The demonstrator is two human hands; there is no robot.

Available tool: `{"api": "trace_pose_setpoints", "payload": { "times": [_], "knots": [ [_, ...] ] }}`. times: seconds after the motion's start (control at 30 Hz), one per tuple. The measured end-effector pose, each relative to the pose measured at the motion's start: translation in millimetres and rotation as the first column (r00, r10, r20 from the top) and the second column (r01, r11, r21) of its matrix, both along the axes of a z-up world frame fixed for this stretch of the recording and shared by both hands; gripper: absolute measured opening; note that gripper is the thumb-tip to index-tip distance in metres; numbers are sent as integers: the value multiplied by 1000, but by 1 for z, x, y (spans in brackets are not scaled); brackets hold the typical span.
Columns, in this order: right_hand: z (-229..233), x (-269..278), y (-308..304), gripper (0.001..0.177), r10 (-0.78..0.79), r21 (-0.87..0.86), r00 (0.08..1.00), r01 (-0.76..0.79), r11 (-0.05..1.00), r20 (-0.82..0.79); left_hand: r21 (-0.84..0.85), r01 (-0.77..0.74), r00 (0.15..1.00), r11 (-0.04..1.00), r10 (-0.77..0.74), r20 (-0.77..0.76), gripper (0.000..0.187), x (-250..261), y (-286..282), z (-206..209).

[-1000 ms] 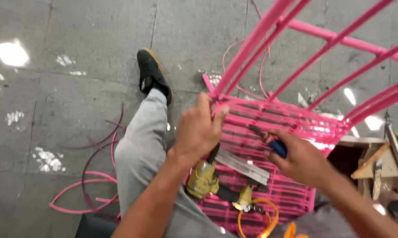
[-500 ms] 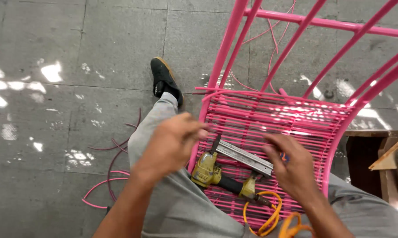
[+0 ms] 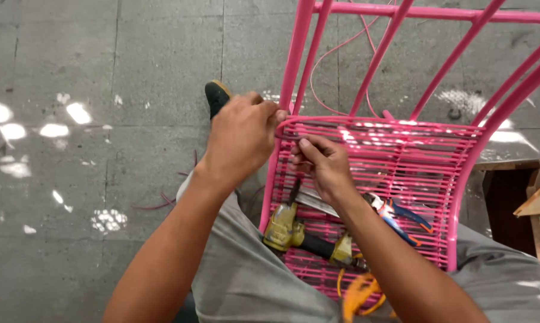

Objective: Repairing a pink metal chair by weaving pink plastic cord and securing it with a pneumatic staple gun.

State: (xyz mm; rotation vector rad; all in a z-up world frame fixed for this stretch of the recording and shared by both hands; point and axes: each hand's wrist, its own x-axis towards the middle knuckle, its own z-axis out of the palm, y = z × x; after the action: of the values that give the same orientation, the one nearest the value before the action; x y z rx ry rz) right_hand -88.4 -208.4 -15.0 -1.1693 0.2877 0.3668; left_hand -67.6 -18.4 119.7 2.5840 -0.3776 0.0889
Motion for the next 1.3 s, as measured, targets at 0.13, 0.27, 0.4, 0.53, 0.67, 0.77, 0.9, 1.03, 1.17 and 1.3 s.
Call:
{"api": "trace_pose_setpoints", "payload": {
  "times": [0.13,0.27,0.4,0.53,0.67,0.77,0.9,1.03,1.17,1.3],
  "knots": [
    [-11,20,5,18,64,52,997,-65,997,36,-111,-26,990,994,10,-140,27,20,-3,-22],
    [-14,20,4,22,52,25,998,-51,998,-20,-135,-28,946,990,-17,-323,25,24,-5,-36],
    [-13,14,9,22,52,98,996,-59,993,71,-162,-102,926,982,34,-377,21,21,-6,-48],
    [-15,16,21,20,-11,54,994,5,999,110,-176,-110,936,978,42,-350,19,21,-5,-52],
    [-11,25,31,19,-91,120,991,79,990,96,-163,-16,984,987,-14,-177,17,21,-1,-66],
    [-10,32,37,16,-135,144,991,132,981,9,-86,34,999,996,-32,26,16,25,-1,-68],
    [-12,37,36,16,-136,113,991,137,984,-21,-20,11,992,1000,-8,123,15,30,1,-87],
    [-6,38,25,17,-115,10,993,116,993,-31,16,7,967,1000,-11,254,13,36,1,-98],
    [-13,14,5,17,-123,-43,992,122,992,-27,-34,-23,973,999,30,227,16,36,-3,-86],
    [-4,-16,-9,20,-17,-172,998,7,985,-56,-39,-85,992,996,88,94,24,37,-1,-84]
  ]
}}
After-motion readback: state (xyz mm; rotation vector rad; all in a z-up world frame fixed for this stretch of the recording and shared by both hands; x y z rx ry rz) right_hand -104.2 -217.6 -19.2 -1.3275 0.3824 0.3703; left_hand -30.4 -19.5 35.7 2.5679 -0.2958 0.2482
